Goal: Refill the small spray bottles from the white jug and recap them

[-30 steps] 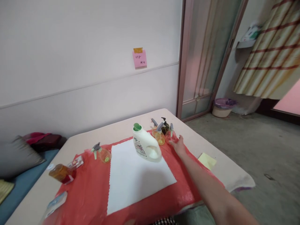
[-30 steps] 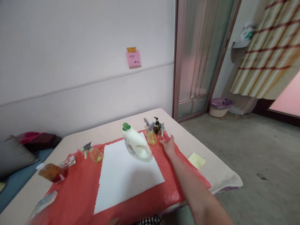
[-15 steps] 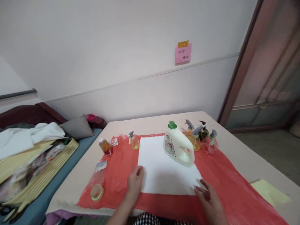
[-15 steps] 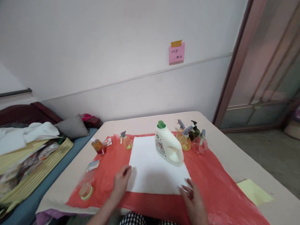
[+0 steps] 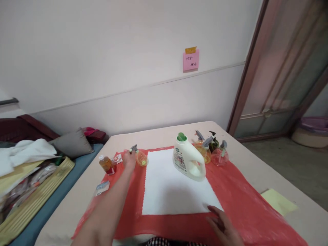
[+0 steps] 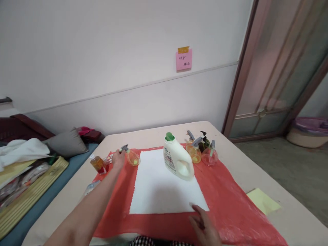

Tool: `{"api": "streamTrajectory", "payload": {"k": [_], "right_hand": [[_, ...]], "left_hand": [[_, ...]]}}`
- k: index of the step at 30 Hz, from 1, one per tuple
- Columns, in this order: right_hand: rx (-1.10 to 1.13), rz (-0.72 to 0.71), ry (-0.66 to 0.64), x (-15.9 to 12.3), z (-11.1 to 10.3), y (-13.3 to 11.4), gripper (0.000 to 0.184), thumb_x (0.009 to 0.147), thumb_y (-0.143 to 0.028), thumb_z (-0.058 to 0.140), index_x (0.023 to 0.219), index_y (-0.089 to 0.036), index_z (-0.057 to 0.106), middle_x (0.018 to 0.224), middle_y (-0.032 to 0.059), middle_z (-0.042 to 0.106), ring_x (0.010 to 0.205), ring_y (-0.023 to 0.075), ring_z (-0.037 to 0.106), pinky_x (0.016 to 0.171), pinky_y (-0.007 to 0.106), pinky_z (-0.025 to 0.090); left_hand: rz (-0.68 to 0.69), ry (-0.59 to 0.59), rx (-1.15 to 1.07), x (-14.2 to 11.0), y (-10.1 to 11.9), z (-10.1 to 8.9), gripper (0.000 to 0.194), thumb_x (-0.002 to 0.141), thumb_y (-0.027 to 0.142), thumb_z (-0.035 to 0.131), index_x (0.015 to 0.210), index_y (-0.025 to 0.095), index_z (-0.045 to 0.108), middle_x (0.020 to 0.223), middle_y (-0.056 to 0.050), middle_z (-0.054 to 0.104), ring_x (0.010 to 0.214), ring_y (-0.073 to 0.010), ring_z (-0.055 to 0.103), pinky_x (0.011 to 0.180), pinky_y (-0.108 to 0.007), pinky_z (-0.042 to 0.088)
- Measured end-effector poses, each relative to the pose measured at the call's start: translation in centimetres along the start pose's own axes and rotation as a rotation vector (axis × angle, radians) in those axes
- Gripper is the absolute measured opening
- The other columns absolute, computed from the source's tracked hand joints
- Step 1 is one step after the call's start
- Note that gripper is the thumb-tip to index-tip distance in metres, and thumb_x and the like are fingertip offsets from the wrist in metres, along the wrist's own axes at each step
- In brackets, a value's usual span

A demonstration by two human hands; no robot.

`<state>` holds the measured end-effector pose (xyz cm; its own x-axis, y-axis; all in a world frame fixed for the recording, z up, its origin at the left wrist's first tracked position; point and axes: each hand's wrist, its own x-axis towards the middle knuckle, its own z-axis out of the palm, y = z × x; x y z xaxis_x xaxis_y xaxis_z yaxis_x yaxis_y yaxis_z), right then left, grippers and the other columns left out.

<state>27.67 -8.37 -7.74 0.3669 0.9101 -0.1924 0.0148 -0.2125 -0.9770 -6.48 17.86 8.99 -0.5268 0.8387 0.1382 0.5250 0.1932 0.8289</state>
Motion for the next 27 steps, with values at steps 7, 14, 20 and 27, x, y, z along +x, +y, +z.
{"api": "streamTrajectory", "payload": {"k": [7, 14, 20, 27], "right_hand": [[0.468, 0.237, -0.165, -2.8, 4.2, -7.0, 0.059, 0.07, -0.063, 0.075, 0.112, -0.024, 0.064, 0.116, 0.0126, 0.072, 0.089, 0.0251, 0.072, 0.077, 0.037, 0.058], [1.04, 0.486, -0.675, -4.4, 4.4, -11.6, 0.067, 0.084, -0.069, 0.059, 0.13, -0.021, 0.053, 0.115, 0.0158, 0.072, 0.08, 0.0211, 0.075, 0.057, 0.023, 0.056], [0.97, 0.544, -0.485, -5.7, 2.4, -11.0, 0.051, 0.087, -0.061, 0.061, 0.118, -0.022, 0.057, 0.096, 0.0108, 0.077, 0.063, 0.0169, 0.071, 0.044, 0.019, 0.049], [0.731, 0.354, -0.404, -7.0, 1.6, -12.2, 0.038, 0.083, -0.056, 0.067, 0.108, -0.027, 0.06, 0.093, 0.0034, 0.074, 0.055, 0.011, 0.063, 0.041, 0.017, 0.04]], "left_hand": [[0.081, -0.282, -0.402, -7.4, 0.5, -4.5, 0.042, 0.07, 0.054, 0.074, 0.085, 0.014, 0.071, 0.075, -0.004, 0.07, 0.075, -0.0196, 0.065, 0.077, -0.033, 0.051], [0.093, -0.636, -0.657, -18.5, 0.5, -6.5, 0.027, 0.076, 0.042, 0.076, 0.085, 0.016, 0.073, 0.076, -0.004, 0.071, 0.077, -0.0168, 0.062, 0.079, -0.029, 0.047], [0.063, -0.782, -0.653, -21.1, 0.8, -7.9, 0.028, 0.078, 0.04, 0.077, 0.093, 0.016, 0.073, 0.083, -0.006, 0.074, 0.08, -0.0173, 0.064, 0.078, -0.028, 0.047], [0.063, -0.788, -0.549, -21.7, 2.0, -9.2, 0.046, 0.072, 0.048, 0.079, 0.105, 0.018, 0.069, 0.078, -0.003, 0.072, 0.069, -0.0163, 0.065, 0.063, -0.025, 0.048]]}}
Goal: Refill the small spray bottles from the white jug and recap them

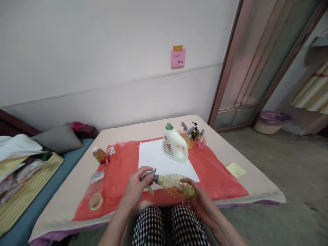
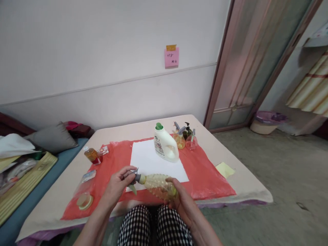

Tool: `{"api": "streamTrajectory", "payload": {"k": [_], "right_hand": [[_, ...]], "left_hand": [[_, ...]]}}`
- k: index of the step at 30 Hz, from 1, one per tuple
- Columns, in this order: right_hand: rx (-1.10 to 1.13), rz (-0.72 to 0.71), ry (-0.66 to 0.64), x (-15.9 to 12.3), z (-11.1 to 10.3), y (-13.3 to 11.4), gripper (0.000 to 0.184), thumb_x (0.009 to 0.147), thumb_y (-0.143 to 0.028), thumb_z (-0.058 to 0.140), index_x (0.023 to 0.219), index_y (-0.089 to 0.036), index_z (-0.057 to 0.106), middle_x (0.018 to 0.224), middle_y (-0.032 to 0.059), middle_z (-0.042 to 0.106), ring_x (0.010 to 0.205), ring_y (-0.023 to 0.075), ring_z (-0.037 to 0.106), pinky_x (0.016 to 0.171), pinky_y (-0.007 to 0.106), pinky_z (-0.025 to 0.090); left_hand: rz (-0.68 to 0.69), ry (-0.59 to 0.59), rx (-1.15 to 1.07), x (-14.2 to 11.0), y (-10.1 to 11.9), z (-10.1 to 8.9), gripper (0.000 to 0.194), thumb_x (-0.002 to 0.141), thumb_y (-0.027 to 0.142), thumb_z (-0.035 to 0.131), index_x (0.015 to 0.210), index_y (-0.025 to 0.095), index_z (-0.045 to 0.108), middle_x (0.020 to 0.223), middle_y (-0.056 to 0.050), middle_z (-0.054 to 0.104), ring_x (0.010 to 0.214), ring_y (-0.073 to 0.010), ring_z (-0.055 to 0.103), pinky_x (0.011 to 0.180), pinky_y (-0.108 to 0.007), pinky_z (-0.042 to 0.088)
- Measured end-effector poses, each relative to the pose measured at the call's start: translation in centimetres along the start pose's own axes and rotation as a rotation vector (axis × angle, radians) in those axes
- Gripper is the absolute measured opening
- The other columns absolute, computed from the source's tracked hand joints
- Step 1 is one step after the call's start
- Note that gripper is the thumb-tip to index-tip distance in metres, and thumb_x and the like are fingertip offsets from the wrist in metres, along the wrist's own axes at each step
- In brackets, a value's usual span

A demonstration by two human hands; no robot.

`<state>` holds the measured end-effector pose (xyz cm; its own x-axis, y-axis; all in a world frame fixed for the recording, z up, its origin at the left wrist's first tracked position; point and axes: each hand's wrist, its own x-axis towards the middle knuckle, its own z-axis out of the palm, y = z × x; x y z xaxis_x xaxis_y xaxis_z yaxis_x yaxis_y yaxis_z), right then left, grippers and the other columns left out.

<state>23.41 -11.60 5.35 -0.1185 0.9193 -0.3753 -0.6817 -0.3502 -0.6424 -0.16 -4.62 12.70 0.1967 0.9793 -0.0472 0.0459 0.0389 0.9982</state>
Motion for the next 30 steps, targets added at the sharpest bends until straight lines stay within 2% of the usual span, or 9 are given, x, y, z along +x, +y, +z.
{"api": "streamTrajectory", "payload": {"k": [5, 9, 15, 18, 20, 22, 24, 26, 30], "right_hand": [[-0.239, -0.286, 0.006, -0.9, 0.0, -0.7, 0.061, 0.063, -0.034, 0.088, 0.117, -0.032, 0.06, 0.12, 0.0038, 0.067, 0.098, 0.0218, 0.067, 0.078, 0.033, 0.056], [-0.497, -0.492, -0.073, -1.1, -0.7, -1.6, 0.065, 0.053, -0.022, 0.091, 0.111, -0.032, 0.065, 0.142, 0.006, 0.053, 0.134, 0.0286, 0.048, 0.109, 0.044, 0.042], [-0.39, -0.404, -0.04, -1.2, -1.3, -2.4, 0.067, 0.053, -0.02, 0.088, 0.113, -0.034, 0.063, 0.141, 0.0039, 0.055, 0.13, 0.0285, 0.051, 0.104, 0.042, 0.045], [-0.175, -0.33, -0.021, -1.1, -1.7, -2.3, 0.071, 0.055, -0.026, 0.085, 0.121, -0.034, 0.059, 0.134, 0.0044, 0.061, 0.119, 0.0282, 0.059, 0.099, 0.043, 0.047], [-0.096, -0.287, -0.023, -1.1, -1.7, -2.1, 0.069, 0.056, -0.027, 0.084, 0.12, -0.033, 0.059, 0.131, 0.0052, 0.064, 0.115, 0.0282, 0.062, 0.099, 0.043, 0.046], [-0.083, -0.243, -0.033, -1.2, -1.6, -1.9, 0.067, 0.058, -0.026, 0.082, 0.12, -0.032, 0.059, 0.129, 0.0066, 0.065, 0.114, 0.0286, 0.063, 0.097, 0.043, 0.047], [-0.086, -0.224, -0.042, -1.3, -1.2, -1.7, 0.066, 0.058, -0.023, 0.082, 0.12, -0.031, 0.059, 0.128, 0.0076, 0.065, 0.114, 0.0288, 0.063, 0.094, 0.042, 0.049], [-0.103, -0.23, -0.042, -1.4, -0.9, -1.7, 0.068, 0.056, -0.019, 0.083, 0.119, -0.032, 0.06, 0.131, 0.0068, 0.063, 0.111, 0.0274, 0.063, 0.089, 0.039, 0.05], [-0.189, -0.285, -0.035, -1.2, -0.6, -1.9, 0.07, 0.049, -0.01, 0.085, 0.111, -0.033, 0.064, 0.137, 0.0045, 0.059, 0.107, 0.0266, 0.063, 0.088, 0.04, 0.052]], "left_hand": [[-0.115, 0.116, 0.052, -0.2, -0.4, -0.1, 0.051, 0.069, 0.054, 0.077, 0.099, 0.014, 0.068, 0.068, -0.003, 0.07, 0.056, -0.0152, 0.063, 0.055, -0.025, 0.046], [-0.208, 0.148, -0.071, -0.3, -1.0, -0.2, 0.057, 0.064, 0.052, 0.081, 0.102, 0.014, 0.064, 0.07, -0.005, 0.072, 0.058, -0.0171, 0.065, 0.052, -0.024, 0.045], [-0.239, 0.074, -0.069, -0.4, -0.9, -1.3, 0.058, 0.078, 0.061, 0.067, 0.111, 0.014, 0.065, 0.082, -0.009, 0.073, 0.065, -0.0188, 0.067, 0.051, -0.025, 0.045], [-0.052, 0.072, 0.001, -0.5, -1.0, -2.6, 0.052, 0.082, 0.054, 0.068, 0.122, 0.021, 0.064, 0.117, -0.012, 0.071, 0.1, -0.0226, 0.068, 0.076, -0.03, 0.053], [0.109, 0.025, 0.066, -0.7, -0.9, -3.0, 0.062, 0.074, 0.04, 0.079, 0.131, 0.029, 0.06, 0.144, -0.008, 0.056, 0.13, -0.0251, 0.053, 0.101, -0.034, 0.047], [0.169, -0.058, 0.135, -1.1, -0.6, -2.8, 0.071, 0.068, 0.031, 0.084, 0.135, 0.033, 0.058, 0.152, -0.004, 0.048, 0.14, -0.0263, 0.042, 0.11, -0.036, 0.039], [0.138, -0.088, 0.184, -1.3, -0.3, -2.2, 0.059, 0.072, 0.032, 0.081, 0.128, 0.029, 0.064, 0.138, -0.006, 0.061, 0.127, -0.026, 0.055, 0.104, -0.036, 0.044], [0.088, -0.045, 0.184, -1.2, -0.1, -1.5, 0.045, 0.077, 0.038, 0.075, 0.118, 0.022, 0.069, 0.102, -0.007, 0.074, 0.096, -0.0221, 0.067, 0.084, -0.032, 0.05], [-0.061, 0.103, 0.024, -0.3, -0.8, -0.5, 0.07, 0.072, 0.049, 0.075, 0.127, 0.009, 0.058, 0.055, 0.002, 0.062, 0.051, -0.0141, 0.055, 0.053, -0.025, 0.042]]}}
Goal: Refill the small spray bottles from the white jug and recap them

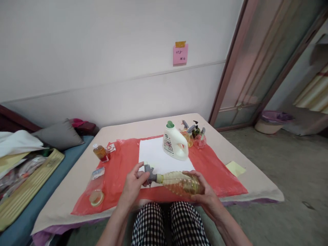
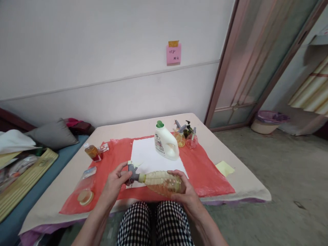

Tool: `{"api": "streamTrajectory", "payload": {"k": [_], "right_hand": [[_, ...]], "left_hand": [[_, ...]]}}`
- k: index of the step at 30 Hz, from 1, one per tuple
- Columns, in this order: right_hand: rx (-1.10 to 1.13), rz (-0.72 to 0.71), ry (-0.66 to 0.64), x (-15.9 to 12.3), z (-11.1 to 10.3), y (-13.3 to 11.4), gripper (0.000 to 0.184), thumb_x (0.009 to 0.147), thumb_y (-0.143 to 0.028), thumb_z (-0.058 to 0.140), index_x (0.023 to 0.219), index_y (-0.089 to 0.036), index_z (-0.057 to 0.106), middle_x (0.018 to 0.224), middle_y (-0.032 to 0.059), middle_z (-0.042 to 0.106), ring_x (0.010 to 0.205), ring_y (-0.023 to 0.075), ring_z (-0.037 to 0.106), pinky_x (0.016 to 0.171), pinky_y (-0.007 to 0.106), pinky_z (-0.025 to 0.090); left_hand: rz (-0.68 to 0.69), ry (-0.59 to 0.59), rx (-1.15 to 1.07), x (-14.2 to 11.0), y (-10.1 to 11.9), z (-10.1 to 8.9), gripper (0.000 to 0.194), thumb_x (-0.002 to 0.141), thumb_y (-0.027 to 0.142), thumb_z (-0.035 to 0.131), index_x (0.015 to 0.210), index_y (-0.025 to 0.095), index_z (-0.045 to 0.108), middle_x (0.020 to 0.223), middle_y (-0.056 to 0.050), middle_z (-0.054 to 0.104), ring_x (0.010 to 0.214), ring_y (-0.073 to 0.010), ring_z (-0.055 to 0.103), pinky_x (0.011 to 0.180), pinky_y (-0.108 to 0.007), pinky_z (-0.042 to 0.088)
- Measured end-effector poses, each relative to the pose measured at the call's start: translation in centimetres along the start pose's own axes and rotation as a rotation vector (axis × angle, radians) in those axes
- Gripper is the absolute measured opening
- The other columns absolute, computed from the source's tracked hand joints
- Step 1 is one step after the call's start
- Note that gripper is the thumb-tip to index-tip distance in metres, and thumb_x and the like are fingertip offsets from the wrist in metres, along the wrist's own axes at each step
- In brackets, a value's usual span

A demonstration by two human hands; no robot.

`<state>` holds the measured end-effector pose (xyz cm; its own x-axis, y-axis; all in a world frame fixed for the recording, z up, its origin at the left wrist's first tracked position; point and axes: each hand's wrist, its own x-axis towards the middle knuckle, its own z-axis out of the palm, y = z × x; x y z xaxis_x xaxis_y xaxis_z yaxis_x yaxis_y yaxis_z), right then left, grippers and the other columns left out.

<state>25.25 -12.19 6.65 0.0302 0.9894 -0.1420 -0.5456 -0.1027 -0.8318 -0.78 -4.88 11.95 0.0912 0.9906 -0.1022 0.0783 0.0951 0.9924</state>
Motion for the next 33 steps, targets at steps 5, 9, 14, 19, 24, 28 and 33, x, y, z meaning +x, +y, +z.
{"api": "streamTrajectory", "payload": {"k": [5, 9, 14, 19, 24, 28, 33], "right_hand": [[-0.076, -0.07, -0.033, 0.5, -0.1, 0.2, 0.067, 0.048, -0.011, 0.087, 0.107, -0.032, 0.067, 0.133, 0.0038, 0.06, 0.124, 0.0297, 0.054, 0.101, 0.044, 0.046], [-0.031, -0.032, -0.024, 0.7, -0.3, 0.6, 0.07, 0.047, -0.01, 0.086, 0.11, -0.033, 0.065, 0.134, 0.0029, 0.06, 0.117, 0.0273, 0.058, 0.097, 0.041, 0.048], [0.11, -0.003, 0.047, 0.8, -1.2, 0.7, 0.07, 0.052, -0.014, 0.084, 0.115, -0.032, 0.062, 0.133, 0.0041, 0.062, 0.113, 0.0262, 0.061, 0.101, 0.043, 0.044], [0.152, 0.042, 0.02, 0.6, -1.3, 0.6, 0.069, 0.053, -0.016, 0.083, 0.117, -0.031, 0.061, 0.128, 0.0055, 0.066, 0.113, 0.0278, 0.063, 0.105, 0.046, 0.04], [0.066, 0.029, 0.009, 0.6, -0.7, 0.6, 0.067, 0.054, -0.013, 0.081, 0.116, -0.032, 0.062, 0.132, 0.0049, 0.062, 0.115, 0.0272, 0.06, 0.096, 0.041, 0.047], [-0.022, 0.023, 0.024, 0.7, -0.7, 0.6, 0.068, 0.051, -0.009, 0.081, 0.113, -0.031, 0.064, 0.132, 0.0043, 0.061, 0.113, 0.0272, 0.06, 0.09, 0.038, 0.049], [0.055, -0.018, 0.082, 1.1, -2.1, 0.5, 0.067, 0.051, -0.013, 0.085, 0.113, -0.031, 0.064, 0.13, 0.0036, 0.064, 0.117, 0.0264, 0.059, 0.099, 0.04, 0.046]], "left_hand": [[-0.133, 0.147, -0.132, 0.2, -1.2, 0.9, 0.081, 0.068, 0.042, 0.075, 0.138, 0.01, 0.05, 0.043, 0.007, 0.054, 0.039, -0.0108, 0.046, 0.044, -0.02, 0.032], [-0.164, 0.129, -0.108, 0.0, -1.4, 0.7, 0.07, 0.075, 0.053, 0.068, 0.128, 0.009, 0.059, 0.045, 0.005, 0.055, 0.041, -0.011, 0.045, 0.044, -0.021, 0.032], [0.024, 0.126, 0.143, 0.2, -1.2, -1.5, 0.065, 0.08, 0.056, 0.065, 0.13, 0.016, 0.061, 0.073, -0.002, 0.066, 0.065, -0.0171, 0.06, 0.062, -0.028, 0.047], [0.233, 0.062, 0.328, -0.3, -0.1, -2.0, 0.079, 0.058, 0.028, 0.087, 0.133, 0.031, 0.061, 0.148, -0.006, 0.052, 0.137, -0.029, 0.045, 0.111, -0.04, 0.036], [0.114, -0.037, 0.253, -0.4, -0.6, -0.4, 0.045, 0.075, 0.042, 0.075, 0.116, 0.022, 0.071, 0.073, 0.0, 0.069, 0.072, -0.0183, 0.065, 0.07, -0.029, 0.048], [-0.026, -0.014, 0.067, 0.1, -1.6, 0.2, 0.053, 0.07, 0.05, 0.077, 0.108, 0.015, 0.07, 0.048, 0.007, 0.052, 0.046, -0.0108, 0.048, 0.047, -0.022, 0.032], [-0.146, 0.198, -0.204, 0.6, -1.2, -1.6, 0.048, 0.062, 0.039, 0.081, 0.102, 0.013, 0.07, 0.073, -0.002, 0.071, 0.059, -0.013, 0.062, 0.053, -0.021, 0.043]]}}
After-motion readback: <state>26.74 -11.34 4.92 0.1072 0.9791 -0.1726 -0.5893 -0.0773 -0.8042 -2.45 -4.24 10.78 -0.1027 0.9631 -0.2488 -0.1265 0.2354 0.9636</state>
